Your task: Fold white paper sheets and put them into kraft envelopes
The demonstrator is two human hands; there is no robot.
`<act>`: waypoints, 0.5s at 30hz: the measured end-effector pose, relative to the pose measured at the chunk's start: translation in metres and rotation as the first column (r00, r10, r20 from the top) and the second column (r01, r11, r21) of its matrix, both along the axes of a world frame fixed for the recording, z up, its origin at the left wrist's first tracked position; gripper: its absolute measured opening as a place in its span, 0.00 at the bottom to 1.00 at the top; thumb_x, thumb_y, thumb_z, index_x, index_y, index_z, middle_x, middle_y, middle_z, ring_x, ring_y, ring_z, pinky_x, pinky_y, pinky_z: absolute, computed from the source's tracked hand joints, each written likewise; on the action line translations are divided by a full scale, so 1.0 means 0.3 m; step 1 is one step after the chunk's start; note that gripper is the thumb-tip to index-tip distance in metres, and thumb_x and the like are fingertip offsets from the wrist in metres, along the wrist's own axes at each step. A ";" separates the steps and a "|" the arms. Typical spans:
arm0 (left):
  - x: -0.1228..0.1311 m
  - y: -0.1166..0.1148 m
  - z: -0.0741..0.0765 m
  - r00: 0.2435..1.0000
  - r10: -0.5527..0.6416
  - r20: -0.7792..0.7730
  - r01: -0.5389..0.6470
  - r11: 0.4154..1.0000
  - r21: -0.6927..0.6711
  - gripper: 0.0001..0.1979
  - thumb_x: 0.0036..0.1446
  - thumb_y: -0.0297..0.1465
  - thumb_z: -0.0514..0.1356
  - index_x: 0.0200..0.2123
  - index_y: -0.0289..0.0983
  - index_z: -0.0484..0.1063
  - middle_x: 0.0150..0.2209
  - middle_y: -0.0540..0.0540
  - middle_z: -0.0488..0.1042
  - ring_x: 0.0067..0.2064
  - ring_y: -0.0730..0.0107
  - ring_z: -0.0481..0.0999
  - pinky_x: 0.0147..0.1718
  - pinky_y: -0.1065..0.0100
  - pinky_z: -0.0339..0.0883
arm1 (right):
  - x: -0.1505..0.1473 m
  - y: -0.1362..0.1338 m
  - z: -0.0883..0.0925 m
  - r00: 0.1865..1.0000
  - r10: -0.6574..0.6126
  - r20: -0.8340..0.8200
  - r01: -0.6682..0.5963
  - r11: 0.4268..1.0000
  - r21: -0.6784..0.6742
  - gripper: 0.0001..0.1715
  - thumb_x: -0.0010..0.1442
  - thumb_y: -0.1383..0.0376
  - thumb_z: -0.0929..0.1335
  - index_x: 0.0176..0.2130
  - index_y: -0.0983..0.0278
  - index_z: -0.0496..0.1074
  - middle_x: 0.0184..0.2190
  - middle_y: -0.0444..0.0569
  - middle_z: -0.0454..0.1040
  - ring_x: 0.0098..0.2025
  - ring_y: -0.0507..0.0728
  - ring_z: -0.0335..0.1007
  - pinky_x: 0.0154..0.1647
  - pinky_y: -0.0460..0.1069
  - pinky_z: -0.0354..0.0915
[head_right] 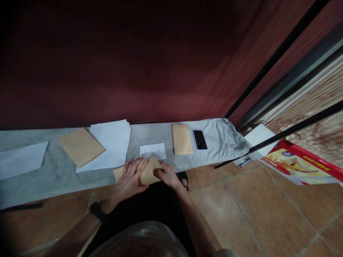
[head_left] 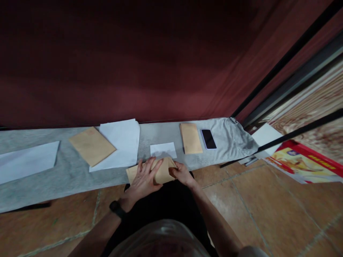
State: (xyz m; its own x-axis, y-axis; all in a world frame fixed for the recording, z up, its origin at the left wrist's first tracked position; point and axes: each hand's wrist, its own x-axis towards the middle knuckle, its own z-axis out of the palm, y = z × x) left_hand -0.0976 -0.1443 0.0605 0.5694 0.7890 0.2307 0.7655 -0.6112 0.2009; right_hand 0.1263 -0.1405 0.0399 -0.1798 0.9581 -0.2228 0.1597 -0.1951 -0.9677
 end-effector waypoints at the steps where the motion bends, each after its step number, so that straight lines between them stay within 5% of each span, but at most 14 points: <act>1: 0.005 -0.005 0.006 1.000 0.003 0.006 -0.003 1.000 0.005 0.51 0.49 0.40 0.67 0.72 0.38 0.47 0.67 0.30 0.59 0.68 0.40 0.58 0.68 0.37 0.43 | -0.001 0.000 -0.003 1.000 -0.024 0.004 0.024 0.999 -0.045 0.11 0.58 0.61 0.66 0.40 0.63 0.72 0.29 0.42 0.73 0.28 0.52 0.69 0.27 0.45 0.65; 3: 0.015 -0.014 0.013 1.000 0.007 0.008 -0.007 1.000 0.015 0.49 0.50 0.38 0.66 0.72 0.38 0.48 0.65 0.31 0.63 0.67 0.41 0.61 0.68 0.39 0.44 | 0.002 -0.001 -0.001 0.994 -0.076 0.074 0.081 0.995 -0.066 0.10 0.58 0.61 0.66 0.39 0.63 0.72 0.27 0.42 0.72 0.27 0.52 0.68 0.26 0.45 0.66; 6: 0.030 -0.021 0.006 1.000 0.013 -0.002 -0.013 1.000 0.005 0.49 0.50 0.37 0.66 0.71 0.38 0.48 0.63 0.33 0.65 0.65 0.42 0.63 0.67 0.39 0.45 | 0.023 -0.015 0.027 0.943 -0.246 0.224 0.208 0.962 0.179 0.10 0.58 0.64 0.66 0.41 0.63 0.73 0.34 0.47 0.75 0.35 0.55 0.72 0.39 0.50 0.70; 9: 0.047 -0.029 -0.020 0.999 0.042 0.030 -0.041 0.999 -0.034 0.53 0.49 0.39 0.66 0.72 0.33 0.44 0.63 0.31 0.65 0.65 0.43 0.62 0.67 0.41 0.48 | 0.061 -0.041 0.065 0.910 -0.362 0.203 0.275 0.892 0.359 0.13 0.63 0.62 0.64 0.44 0.62 0.74 0.41 0.51 0.77 0.42 0.56 0.74 0.47 0.51 0.69; 13: 0.070 -0.057 -0.053 0.998 0.017 0.055 -0.015 0.999 -0.043 0.52 0.49 0.39 0.66 0.72 0.32 0.45 0.63 0.32 0.65 0.65 0.44 0.62 0.67 0.41 0.49 | 0.116 -0.079 0.078 0.996 -0.009 0.083 -0.007 0.982 0.186 0.14 0.66 0.61 0.63 0.41 0.62 0.77 0.33 0.45 0.77 0.35 0.54 0.74 0.40 0.48 0.70; 15: 0.079 -0.078 -0.062 0.998 -0.041 0.041 0.043 0.998 -0.040 0.48 0.49 0.38 0.66 0.70 0.35 0.51 0.63 0.33 0.65 0.65 0.44 0.62 0.67 0.41 0.47 | 0.137 -0.101 0.068 0.978 0.174 0.115 -0.190 0.971 0.148 0.12 0.65 0.61 0.66 0.39 0.61 0.78 0.33 0.44 0.78 0.37 0.55 0.75 0.41 0.48 0.70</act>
